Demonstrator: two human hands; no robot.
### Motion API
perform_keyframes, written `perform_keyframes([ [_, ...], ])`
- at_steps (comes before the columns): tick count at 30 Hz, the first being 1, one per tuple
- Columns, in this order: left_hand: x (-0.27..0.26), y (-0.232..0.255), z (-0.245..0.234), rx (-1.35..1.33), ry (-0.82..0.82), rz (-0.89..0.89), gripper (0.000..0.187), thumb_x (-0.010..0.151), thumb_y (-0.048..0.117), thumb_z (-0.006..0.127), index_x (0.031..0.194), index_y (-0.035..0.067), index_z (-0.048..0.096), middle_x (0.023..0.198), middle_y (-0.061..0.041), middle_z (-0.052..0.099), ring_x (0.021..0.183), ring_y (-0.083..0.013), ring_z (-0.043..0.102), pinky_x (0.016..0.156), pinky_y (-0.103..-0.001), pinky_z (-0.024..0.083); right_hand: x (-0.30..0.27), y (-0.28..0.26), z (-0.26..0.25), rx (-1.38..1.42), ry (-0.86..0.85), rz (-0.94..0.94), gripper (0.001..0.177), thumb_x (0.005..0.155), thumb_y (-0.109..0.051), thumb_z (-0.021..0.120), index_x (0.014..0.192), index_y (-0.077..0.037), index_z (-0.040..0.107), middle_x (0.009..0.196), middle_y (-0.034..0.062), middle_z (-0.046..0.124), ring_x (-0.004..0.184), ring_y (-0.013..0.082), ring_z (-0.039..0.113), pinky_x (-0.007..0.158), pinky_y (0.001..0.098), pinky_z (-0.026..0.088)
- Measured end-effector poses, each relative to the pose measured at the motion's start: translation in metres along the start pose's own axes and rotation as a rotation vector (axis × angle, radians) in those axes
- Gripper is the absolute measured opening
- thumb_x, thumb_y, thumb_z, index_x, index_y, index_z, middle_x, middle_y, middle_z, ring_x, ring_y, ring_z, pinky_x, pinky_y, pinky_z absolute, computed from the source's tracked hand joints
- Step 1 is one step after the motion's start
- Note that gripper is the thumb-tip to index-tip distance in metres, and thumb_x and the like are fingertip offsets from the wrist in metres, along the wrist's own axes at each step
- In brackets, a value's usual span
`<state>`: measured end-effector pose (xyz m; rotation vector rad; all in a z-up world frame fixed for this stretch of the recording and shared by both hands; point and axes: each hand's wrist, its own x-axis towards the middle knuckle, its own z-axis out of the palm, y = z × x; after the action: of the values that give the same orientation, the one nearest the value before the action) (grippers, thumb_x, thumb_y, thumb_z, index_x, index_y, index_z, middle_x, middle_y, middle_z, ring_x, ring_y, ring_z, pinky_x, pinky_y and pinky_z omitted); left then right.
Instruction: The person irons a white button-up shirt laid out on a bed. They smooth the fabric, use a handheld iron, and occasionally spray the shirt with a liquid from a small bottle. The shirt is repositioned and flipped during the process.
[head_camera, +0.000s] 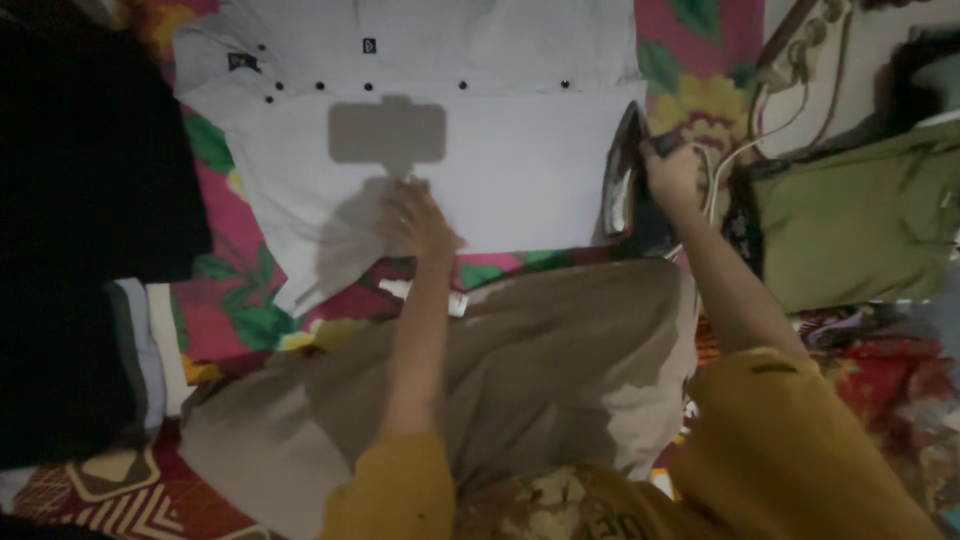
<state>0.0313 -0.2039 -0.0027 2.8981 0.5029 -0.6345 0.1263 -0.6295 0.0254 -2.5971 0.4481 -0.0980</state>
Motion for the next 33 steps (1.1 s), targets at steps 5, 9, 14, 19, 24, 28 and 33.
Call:
perform_keyframes([
  [5, -0.002, -0.008, 0.003, -0.073, -0.053, 0.051, 0.137, 0.061, 0.057, 0.091, 0.163, 0.008, 0.013, 0.167, -0.026, 0.010, 0.152, -0.0530, 0.011, 0.110, -0.078, 0.011, 0.044, -0.008, 0.008, 0.012, 0.156, -0.109, 0.054, 0.088, -0.038, 0.086, 0.099, 0.011, 0.065, 0.092, 0.0323, 0.070, 0.087, 0.0502, 0.069, 0.074, 0.0521, 0.054],
  [9, 0.006, -0.050, 0.048, -0.131, 0.499, 0.147, 0.114, 0.084, 0.066, 0.076, 0.166, 0.009, 0.021, 0.168, -0.022, 0.017, 0.155, -0.0460, 0.017, 0.120, -0.075, 0.013, 0.003, -0.059, -0.010, 0.016, -0.215, -0.049, 0.046, 0.096, -0.043, 0.073, 0.104, 0.003, 0.073, 0.096, 0.0293, 0.072, 0.093, 0.0448, 0.072, 0.079, 0.0517, 0.055],
  [14, 0.004, -0.142, 0.021, -0.151, 0.544, -0.230, 0.118, 0.077, 0.070, 0.075, 0.161, 0.006, 0.023, 0.164, -0.030, 0.025, 0.151, -0.0469, 0.024, 0.109, -0.077, 0.014, -0.050, -0.166, -0.011, -0.355, -0.553, -0.299, 0.064, 0.089, -0.055, 0.068, 0.122, -0.001, 0.067, 0.102, 0.0310, 0.071, 0.096, 0.0463, 0.069, 0.086, 0.0517, 0.055],
  [19, -0.008, -0.203, -0.003, -0.574, 0.330, -0.739, 0.118, 0.068, 0.066, 0.083, 0.155, 0.009, 0.028, 0.161, -0.021, 0.033, 0.145, -0.0390, 0.031, 0.112, -0.066, 0.023, -0.074, -0.280, 0.032, -0.503, -0.752, -0.467, 0.073, 0.087, -0.062, 0.063, 0.132, -0.005, 0.063, 0.108, 0.0280, 0.072, 0.102, 0.0445, 0.069, 0.090, 0.0518, 0.056],
  [24, -0.014, -0.263, 0.076, -0.849, 0.459, -0.738, 0.072, 0.089, 0.062, 0.074, 0.131, 0.004, 0.065, 0.125, -0.020, 0.071, 0.117, -0.0381, 0.065, 0.105, -0.051, 0.049, -0.141, -0.385, 0.133, -0.402, -0.851, -0.782, 0.065, 0.089, -0.063, 0.066, 0.114, -0.003, 0.072, 0.110, 0.0249, 0.072, 0.105, 0.0415, 0.070, 0.096, 0.0504, 0.055],
  [28, -0.016, -0.282, 0.107, -0.988, 0.431, -0.602, 0.052, 0.093, 0.052, 0.066, 0.123, 0.009, 0.071, 0.108, -0.015, 0.075, 0.103, -0.0338, 0.070, 0.095, -0.051, 0.052, -0.167, -0.450, 0.197, -0.094, -0.636, -0.738, 0.055, 0.084, -0.046, 0.067, 0.122, -0.006, 0.066, 0.119, 0.0242, 0.068, 0.104, 0.0445, 0.067, 0.089, 0.0530, 0.053],
  [33, -0.004, -0.278, 0.101, -0.661, 0.258, -0.605, 0.045, 0.097, 0.050, 0.063, 0.124, 0.016, 0.071, 0.120, -0.014, 0.073, 0.120, -0.0356, 0.062, 0.106, -0.062, 0.040, -0.158, -0.465, 0.199, -0.108, -0.570, -0.623, 0.060, 0.082, -0.051, 0.069, 0.117, -0.002, 0.065, 0.113, 0.0254, 0.070, 0.105, 0.0434, 0.068, 0.092, 0.0514, 0.054],
])
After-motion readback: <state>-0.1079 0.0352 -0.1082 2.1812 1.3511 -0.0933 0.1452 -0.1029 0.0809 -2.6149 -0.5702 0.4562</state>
